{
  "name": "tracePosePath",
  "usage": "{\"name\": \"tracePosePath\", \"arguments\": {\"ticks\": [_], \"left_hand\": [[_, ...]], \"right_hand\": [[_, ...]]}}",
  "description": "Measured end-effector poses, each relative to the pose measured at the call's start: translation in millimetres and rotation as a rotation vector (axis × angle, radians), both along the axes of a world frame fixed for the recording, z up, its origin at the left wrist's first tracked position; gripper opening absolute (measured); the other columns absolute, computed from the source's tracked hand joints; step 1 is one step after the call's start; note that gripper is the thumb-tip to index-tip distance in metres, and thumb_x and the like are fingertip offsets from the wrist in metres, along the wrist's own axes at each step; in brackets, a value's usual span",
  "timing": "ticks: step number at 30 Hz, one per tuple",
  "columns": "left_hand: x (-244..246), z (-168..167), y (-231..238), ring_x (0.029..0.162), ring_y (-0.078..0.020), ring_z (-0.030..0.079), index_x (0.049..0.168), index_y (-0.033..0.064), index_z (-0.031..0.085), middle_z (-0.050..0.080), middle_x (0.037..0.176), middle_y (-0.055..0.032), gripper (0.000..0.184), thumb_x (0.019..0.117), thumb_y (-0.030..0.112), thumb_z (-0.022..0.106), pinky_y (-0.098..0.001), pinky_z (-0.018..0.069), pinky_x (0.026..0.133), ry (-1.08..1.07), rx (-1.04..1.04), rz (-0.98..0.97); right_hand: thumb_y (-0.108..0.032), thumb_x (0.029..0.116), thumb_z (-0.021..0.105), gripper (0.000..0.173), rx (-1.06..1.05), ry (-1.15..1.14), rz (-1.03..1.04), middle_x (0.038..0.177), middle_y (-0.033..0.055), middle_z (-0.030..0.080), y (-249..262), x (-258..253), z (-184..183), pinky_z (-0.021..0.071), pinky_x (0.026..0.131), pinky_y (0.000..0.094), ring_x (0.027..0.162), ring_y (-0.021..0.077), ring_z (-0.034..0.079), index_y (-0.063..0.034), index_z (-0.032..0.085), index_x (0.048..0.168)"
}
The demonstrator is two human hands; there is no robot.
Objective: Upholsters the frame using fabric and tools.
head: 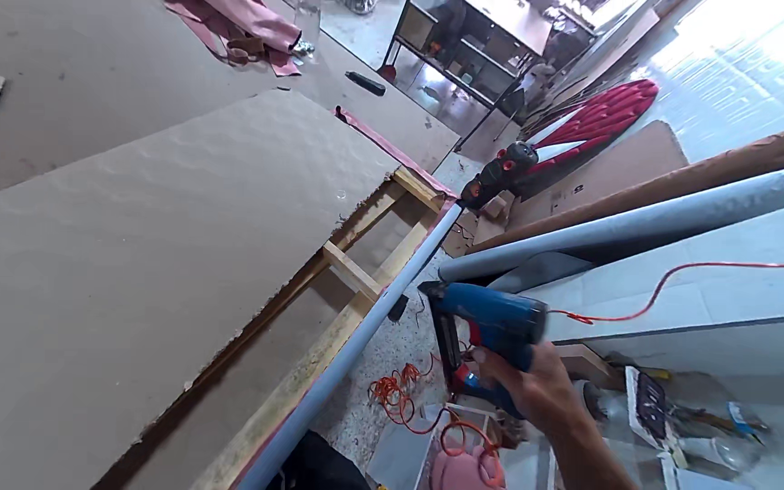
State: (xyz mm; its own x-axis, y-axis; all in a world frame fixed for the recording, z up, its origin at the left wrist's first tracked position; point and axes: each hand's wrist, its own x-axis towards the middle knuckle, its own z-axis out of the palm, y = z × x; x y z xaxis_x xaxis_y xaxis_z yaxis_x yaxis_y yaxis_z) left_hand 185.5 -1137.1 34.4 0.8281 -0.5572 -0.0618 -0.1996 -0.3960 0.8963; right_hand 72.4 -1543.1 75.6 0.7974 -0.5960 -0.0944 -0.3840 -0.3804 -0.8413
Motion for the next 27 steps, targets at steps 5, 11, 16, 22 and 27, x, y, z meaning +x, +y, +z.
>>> {"name": "tracePosePath", "arguments": {"ticks": [5, 11, 16, 22, 27], "left_hand": [[-23.2, -1.5, -169.3, 0.126, -0.022, 0.063, 0.124, 0.0028, 0.072, 0.068, 0.133, -0.0114, 0.037, 0.1046, 0.024, 0.049, -0.0436, 0.0483, 0.11, 0.216, -0.303, -0.362], [-97.8, 39.5, -221.2, 0.109, -0.0194, 0.07, 0.113, -0.0023, 0.073, 0.075, 0.112, -0.0123, 0.034, 0.1052, 0.021, 0.05, -0.0439, 0.0532, 0.102, 0.297, -0.609, -0.302], [-127.0, 45.3, -207.2, 0.126, -0.0267, 0.062, 0.112, 0.0025, 0.076, 0.073, 0.124, -0.0111, 0.031, 0.1019, 0.025, 0.057, -0.06, 0.0379, 0.11, 0.04, -0.641, -0.326], [-101.4, 37.5, -151.6, 0.089, -0.0151, 0.071, 0.083, 0.0064, 0.071, 0.074, 0.085, -0.0058, 0.032, 0.1052, 0.021, 0.053, -0.0322, 0.0561, 0.087, -0.522, -0.657, -0.538], [-111.6, 60.1, -227.2, 0.11, -0.0142, 0.068, 0.128, 0.0288, 0.064, 0.072, 0.118, 0.0037, 0.052, 0.1076, 0.058, 0.026, -0.0375, 0.0548, 0.097, -0.153, -0.821, -0.643]], "right_hand": [[-0.02, 0.0964, 0.063, 0.015, 0.269, -0.811, -0.238, 0.072, 0.002, 0.07, 73.3, -24.8, 18.8, 0.0633, 0.071, 0.0411, 0.066, 0.019, 0.071, -0.0092, 0.065, 0.106], [-0.055, 0.0933, 0.063, 0.044, -0.033, -1.201, -0.167, 0.095, -0.0051, 0.074, 127.2, -70.2, 31.5, 0.0578, 0.092, 0.0406, 0.091, 0.014, 0.072, -0.033, 0.064, 0.132], [-0.041, 0.096, 0.063, 0.024, 0.016, -1.33, -0.139, 0.094, -0.0044, 0.073, 139.5, -105.7, 14.0, 0.0529, 0.1, 0.0432, 0.097, 0.0141, 0.07, -0.0217, 0.073, 0.107], [-0.028, 0.0963, 0.062, 0.017, -0.123, -1.485, -0.055, 0.089, 0.0038, 0.07, 111.7, -190.3, 38.6, 0.0613, 0.078, 0.0427, 0.084, 0.0212, 0.071, -0.0123, 0.07, 0.1], [-0.027, 0.0946, 0.066, 0.027, -0.027, -1.26, -0.021, 0.105, 0.0062, 0.075, 75.2, -275.1, -16.2, 0.0591, 0.092, 0.0461, 0.099, 0.0227, 0.073, -0.0152, 0.072, 0.118]]}}
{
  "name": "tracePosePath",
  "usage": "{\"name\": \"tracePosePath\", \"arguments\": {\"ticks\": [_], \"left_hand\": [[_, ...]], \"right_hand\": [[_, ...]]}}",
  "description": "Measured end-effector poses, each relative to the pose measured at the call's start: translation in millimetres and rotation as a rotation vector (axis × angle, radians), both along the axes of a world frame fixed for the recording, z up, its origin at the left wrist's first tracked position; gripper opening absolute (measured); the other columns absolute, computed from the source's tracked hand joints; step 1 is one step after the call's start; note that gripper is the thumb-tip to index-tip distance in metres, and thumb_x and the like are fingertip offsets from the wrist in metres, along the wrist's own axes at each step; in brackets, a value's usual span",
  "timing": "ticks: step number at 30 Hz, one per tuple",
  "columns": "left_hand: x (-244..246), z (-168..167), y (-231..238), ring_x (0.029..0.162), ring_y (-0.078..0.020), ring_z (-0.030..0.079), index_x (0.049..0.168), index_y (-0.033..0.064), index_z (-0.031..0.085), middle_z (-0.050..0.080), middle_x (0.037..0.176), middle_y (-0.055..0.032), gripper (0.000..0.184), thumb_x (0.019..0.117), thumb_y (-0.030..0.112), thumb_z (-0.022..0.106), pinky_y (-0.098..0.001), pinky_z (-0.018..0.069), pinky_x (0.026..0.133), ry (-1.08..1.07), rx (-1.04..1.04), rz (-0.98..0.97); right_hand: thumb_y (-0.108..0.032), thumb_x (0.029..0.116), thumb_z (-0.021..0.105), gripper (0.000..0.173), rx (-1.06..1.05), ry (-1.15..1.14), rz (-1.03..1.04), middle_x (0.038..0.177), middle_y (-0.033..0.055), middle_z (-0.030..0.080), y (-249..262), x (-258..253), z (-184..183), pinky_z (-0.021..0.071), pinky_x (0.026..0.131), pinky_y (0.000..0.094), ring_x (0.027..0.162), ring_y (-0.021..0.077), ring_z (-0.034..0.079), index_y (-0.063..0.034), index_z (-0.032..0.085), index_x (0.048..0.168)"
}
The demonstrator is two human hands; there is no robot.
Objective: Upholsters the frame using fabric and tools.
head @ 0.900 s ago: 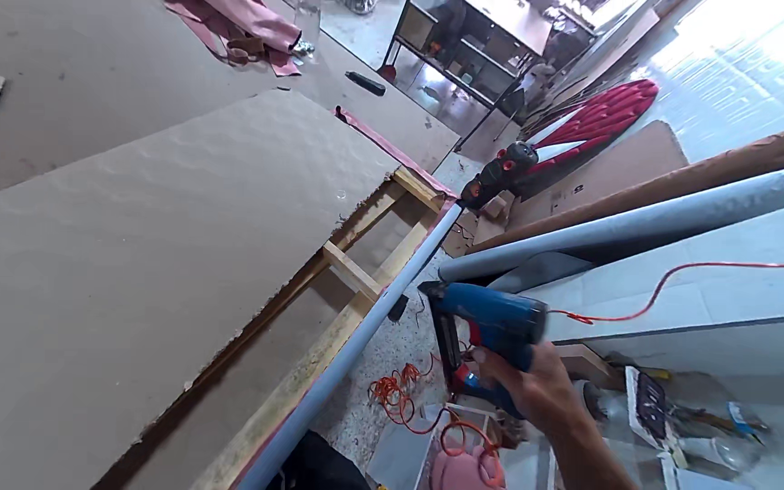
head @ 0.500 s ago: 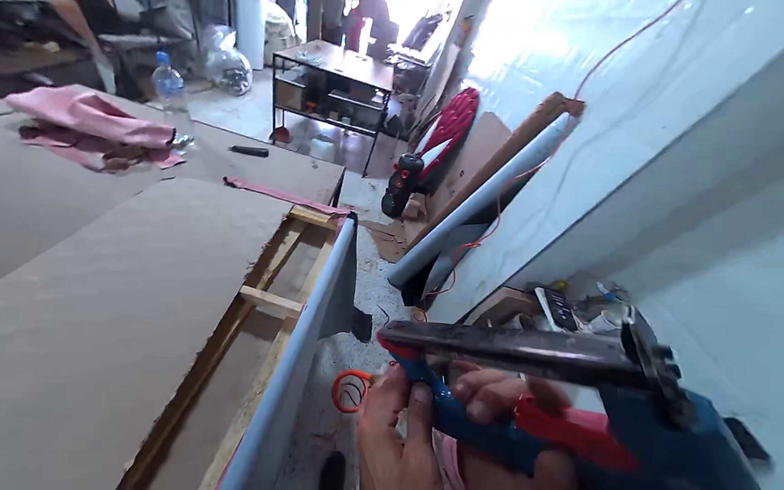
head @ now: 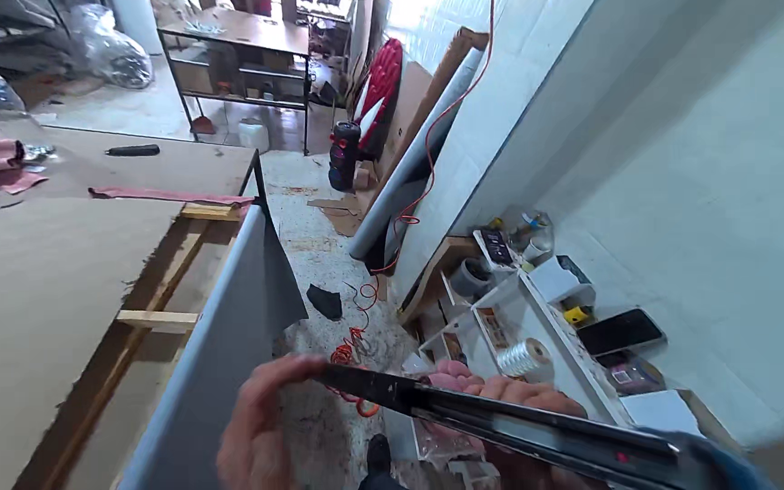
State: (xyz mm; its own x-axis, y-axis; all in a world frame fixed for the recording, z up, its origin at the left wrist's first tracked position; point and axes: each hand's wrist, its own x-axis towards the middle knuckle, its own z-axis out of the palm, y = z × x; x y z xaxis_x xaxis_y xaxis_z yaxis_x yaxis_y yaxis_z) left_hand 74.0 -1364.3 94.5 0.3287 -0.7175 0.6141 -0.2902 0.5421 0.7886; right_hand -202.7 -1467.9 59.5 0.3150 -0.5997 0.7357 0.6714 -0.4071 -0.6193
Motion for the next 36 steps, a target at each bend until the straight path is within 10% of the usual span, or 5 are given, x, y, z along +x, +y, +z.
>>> {"name": "tracePosePath", "arguments": {"ticks": [5, 12, 17, 27, 36], "left_hand": [[-85.5, -61.6, -126.9, 0.104, -0.0267, 0.071, 0.127, -0.0042, 0.057, 0.073, 0.109, -0.0163, 0.098, 0.0986, 0.071, 0.0, -0.045, 0.0569, 0.093, 0.724, 0.239, -0.473], [-205.7, -94.7, -210.5, 0.093, -0.0255, 0.072, 0.106, -0.0004, 0.061, 0.072, 0.093, -0.0155, 0.078, 0.1072, 0.051, 0.003, -0.0461, 0.0605, 0.082, 1.601, 0.377, -0.406], [-259.5, -119.9, -236.1, 0.097, -0.0311, 0.069, 0.124, 0.0035, 0.054, 0.068, 0.106, -0.0189, 0.084, 0.1018, 0.066, 0.003, -0.0527, 0.0582, 0.082, 1.802, 0.618, -0.455], [-284.4, -104.7, -236.3, 0.083, -0.0304, 0.072, 0.1, -0.0043, 0.064, 0.071, 0.091, -0.0193, 0.071, 0.1088, 0.04, 0.009, -0.044, 0.0617, 0.078, 1.582, 0.791, -0.752], [-296.3, -111.0, -231.6, 0.1, -0.0333, 0.073, 0.129, 0.0038, 0.045, 0.066, 0.129, -0.025, 0.025, 0.1081, 0.012, 0.032, -0.0441, 0.0619, 0.086, 0.485, 1.035, -0.983]], "right_hand": [[-0.014, 0.0935, 0.069, 0.019, 0.427, 0.434, -0.334, 0.09, 0.0053, 0.074, -25.2, -5.3, 38.1, 0.0635, 0.079, 0.0402, 0.081, 0.0184, 0.073, -0.0037, 0.068, 0.109], [-0.064, 0.0858, 0.07, 0.052, 0.293, 1.278, -0.623, 0.091, -0.0033, 0.074, -106.4, -51.8, 33.1, 0.0601, 0.082, 0.038, 0.087, 0.0085, 0.071, -0.0158, 0.075, 0.104], [-0.051, 0.0892, 0.074, 0.036, 0.563, 1.103, -0.554, 0.081, -0.0055, 0.073, -131.3, -116.5, 24.7, 0.0637, 0.072, 0.0361, 0.073, 0.0091, 0.072, -0.0154, 0.074, 0.098], [-0.041, 0.0911, 0.068, 0.04, 0.564, 0.171, -0.366, 0.087, 0.0032, 0.073, -78.9, -240.7, -28.5, 0.0626, 0.076, 0.0386, 0.078, 0.0166, 0.072, -0.0144, 0.071, 0.12], [-0.023, 0.0868, 0.078, 0.031, 0.786, 0.008, -0.794, 0.09, 0.0032, 0.073, 61.1, -232.5, -100.1, 0.0607, 0.079, 0.0367, 0.081, 0.0148, 0.071, -0.0145, 0.072, 0.116]]}}
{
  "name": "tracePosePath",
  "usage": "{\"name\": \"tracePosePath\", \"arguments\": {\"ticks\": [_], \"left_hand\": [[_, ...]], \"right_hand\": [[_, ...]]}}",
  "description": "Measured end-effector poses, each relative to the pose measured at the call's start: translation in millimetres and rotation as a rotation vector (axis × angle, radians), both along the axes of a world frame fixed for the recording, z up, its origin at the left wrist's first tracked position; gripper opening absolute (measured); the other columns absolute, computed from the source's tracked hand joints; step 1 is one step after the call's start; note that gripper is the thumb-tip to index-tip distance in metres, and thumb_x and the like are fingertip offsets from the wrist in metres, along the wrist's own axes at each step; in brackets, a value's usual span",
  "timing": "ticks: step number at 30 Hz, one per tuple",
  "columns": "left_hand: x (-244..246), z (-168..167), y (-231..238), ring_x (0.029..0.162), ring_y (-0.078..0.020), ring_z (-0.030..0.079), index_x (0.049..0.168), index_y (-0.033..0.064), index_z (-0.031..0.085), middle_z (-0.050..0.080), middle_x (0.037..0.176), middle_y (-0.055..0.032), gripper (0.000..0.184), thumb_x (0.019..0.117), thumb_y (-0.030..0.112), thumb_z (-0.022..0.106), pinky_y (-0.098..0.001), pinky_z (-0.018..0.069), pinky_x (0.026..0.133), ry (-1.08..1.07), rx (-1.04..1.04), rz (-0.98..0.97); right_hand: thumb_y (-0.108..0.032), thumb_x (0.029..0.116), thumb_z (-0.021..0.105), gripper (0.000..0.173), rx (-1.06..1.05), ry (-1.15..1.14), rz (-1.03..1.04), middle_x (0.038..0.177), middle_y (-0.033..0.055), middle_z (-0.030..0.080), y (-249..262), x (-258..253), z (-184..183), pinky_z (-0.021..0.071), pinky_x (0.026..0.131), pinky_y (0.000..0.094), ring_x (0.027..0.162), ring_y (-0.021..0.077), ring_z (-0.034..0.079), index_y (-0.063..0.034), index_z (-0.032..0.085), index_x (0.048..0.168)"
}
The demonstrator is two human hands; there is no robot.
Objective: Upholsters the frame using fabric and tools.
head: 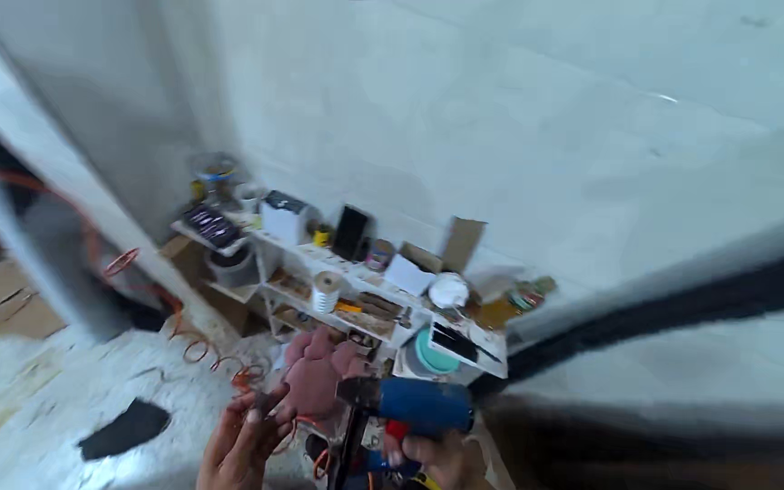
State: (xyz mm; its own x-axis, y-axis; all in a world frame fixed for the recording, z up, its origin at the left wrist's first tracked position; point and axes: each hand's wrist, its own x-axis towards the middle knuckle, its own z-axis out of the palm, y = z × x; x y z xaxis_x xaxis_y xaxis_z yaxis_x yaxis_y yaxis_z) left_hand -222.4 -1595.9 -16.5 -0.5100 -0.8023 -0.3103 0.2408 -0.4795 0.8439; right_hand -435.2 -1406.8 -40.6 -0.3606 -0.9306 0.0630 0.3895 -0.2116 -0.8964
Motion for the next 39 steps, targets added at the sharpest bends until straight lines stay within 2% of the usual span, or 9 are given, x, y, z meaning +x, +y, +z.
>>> {"name": "tracePosePath", "arguments": {"ticks": [4, 7, 12, 19, 24, 28, 31, 34, 39], "left_hand": [[-84.8, -7.1, -14.4, 0.082, -0.0275, 0.076, 0.128, -0.0033, 0.059, 0.074, 0.108, -0.0183, 0.031, 0.1049, 0.015, 0.051, -0.0411, 0.0655, 0.072, -0.24, -0.354, -0.349], [-187.8, -38.1, -16.6, 0.071, -0.0153, 0.073, 0.119, 0.0042, 0.072, 0.075, 0.092, -0.0053, 0.03, 0.1009, 0.026, 0.063, -0.0358, 0.0641, 0.065, -0.452, -0.634, -0.635], [-333.8, -99.6, 19.4, 0.078, -0.0179, 0.073, 0.11, 0.0026, 0.075, 0.075, 0.093, -0.0096, 0.03, 0.0969, 0.029, 0.068, -0.0395, 0.0629, 0.076, -0.619, -0.522, -0.938], [-392.7, -118.5, 29.9, 0.07, -0.0123, 0.071, 0.104, -0.0003, 0.075, 0.075, 0.085, -0.007, 0.019, 0.0956, 0.016, 0.071, -0.0294, 0.0616, 0.071, -0.633, -0.366, -0.935], [-398.2, -113.1, 33.9, 0.091, -0.0219, 0.071, 0.105, 0.0068, 0.077, 0.076, 0.097, -0.0092, 0.029, 0.0952, 0.034, 0.071, -0.0457, 0.0557, 0.09, -0.828, -0.528, -1.08], [-372.9, -71.2, 27.1, 0.095, -0.0362, 0.071, 0.111, 0.0051, 0.073, 0.074, 0.098, -0.0175, 0.056, 0.0958, 0.058, 0.062, -0.0627, 0.0542, 0.088, -0.798, -0.673, -0.927], [-301.1, -94.0, -11.4, 0.065, -0.017, 0.063, 0.102, 0.0019, 0.072, 0.066, 0.074, -0.006, 0.042, 0.1048, 0.038, 0.051, -0.0404, 0.0567, 0.064, -0.606, -0.648, -0.642], [-158.8, -134.1, -19.1, 0.065, -0.0154, 0.064, 0.113, -0.0045, 0.065, 0.067, 0.078, -0.0075, 0.047, 0.1108, 0.031, 0.033, -0.0349, 0.0566, 0.063, -0.607, -0.19, -0.494], [-33.7, -108.0, 17.5, 0.093, -0.0334, 0.069, 0.135, -0.0029, 0.048, 0.069, 0.106, -0.0242, 0.088, 0.1035, 0.061, -0.003, -0.0501, 0.0566, 0.08, -0.305, 0.577, 0.127]], "right_hand": [[-0.013, 0.0827, 0.074, 0.019, 0.185, -0.057, -0.236, 0.082, -0.0038, 0.074, 43.8, -12.9, -11.2, 0.0604, 0.073, 0.0296, 0.074, 0.008, 0.07, -0.0098, 0.069, 0.101], [-0.013, 0.0829, 0.078, 0.018, 0.175, -0.147, -0.411, 0.084, -0.0007, 0.075, 72.5, -21.8, -46.9, 0.0609, 0.074, 0.0351, 0.076, 0.0128, 0.071, -0.0117, 0.074, 0.101], [-0.02, 0.083, 0.083, 0.028, 0.233, -0.231, -0.644, 0.092, 0.0058, 0.076, 108.3, -13.5, -86.4, 0.0616, 0.077, 0.0399, 0.081, 0.0185, 0.072, -0.0094, 0.073, 0.107], [-0.022, 0.0904, 0.074, 0.026, 0.165, -0.28, -0.654, 0.093, 0.0079, 0.076, 137.6, -18.7, -109.5, 0.0619, 0.079, 0.0415, 0.081, 0.0212, 0.073, -0.0107, 0.073, 0.113], [-0.02, 0.0893, 0.076, 0.027, 0.166, -0.326, -0.694, 0.092, 0.0096, 0.076, 134.0, -28.9, -115.7, 0.0621, 0.078, 0.0424, 0.078, 0.0221, 0.073, -0.0083, 0.073, 0.114], [-0.015, 0.0875, 0.077, 0.026, 0.161, -0.336, -0.672, 0.091, 0.01, 0.075, 124.6, -28.1, -117.6, 0.0618, 0.076, 0.0438, 0.076, 0.0229, 0.073, -0.0071, 0.071, 0.112], [-0.022, 0.086, 0.081, 0.029, 0.203, -0.286, -0.653, 0.089, 0.0072, 0.076, 108.1, -33.5, -105.8, 0.0622, 0.075, 0.0397, 0.076, 0.0191, 0.073, -0.0079, 0.073, 0.11], [-0.025, 0.0847, 0.078, 0.021, 0.243, -0.285, -0.618, 0.084, 0.0011, 0.075, 55.6, -42.1, -37.1, 0.0599, 0.076, 0.0307, 0.077, 0.013, 0.072, -0.013, 0.071, 0.101], [-0.049, 0.0933, 0.067, 0.037, -0.254, -0.286, -0.289, 0.076, -0.0009, 0.071, -38.0, -48.1, 8.9, 0.0629, 0.071, 0.0378, 0.069, 0.0139, 0.071, -0.0223, 0.072, 0.118]]}}
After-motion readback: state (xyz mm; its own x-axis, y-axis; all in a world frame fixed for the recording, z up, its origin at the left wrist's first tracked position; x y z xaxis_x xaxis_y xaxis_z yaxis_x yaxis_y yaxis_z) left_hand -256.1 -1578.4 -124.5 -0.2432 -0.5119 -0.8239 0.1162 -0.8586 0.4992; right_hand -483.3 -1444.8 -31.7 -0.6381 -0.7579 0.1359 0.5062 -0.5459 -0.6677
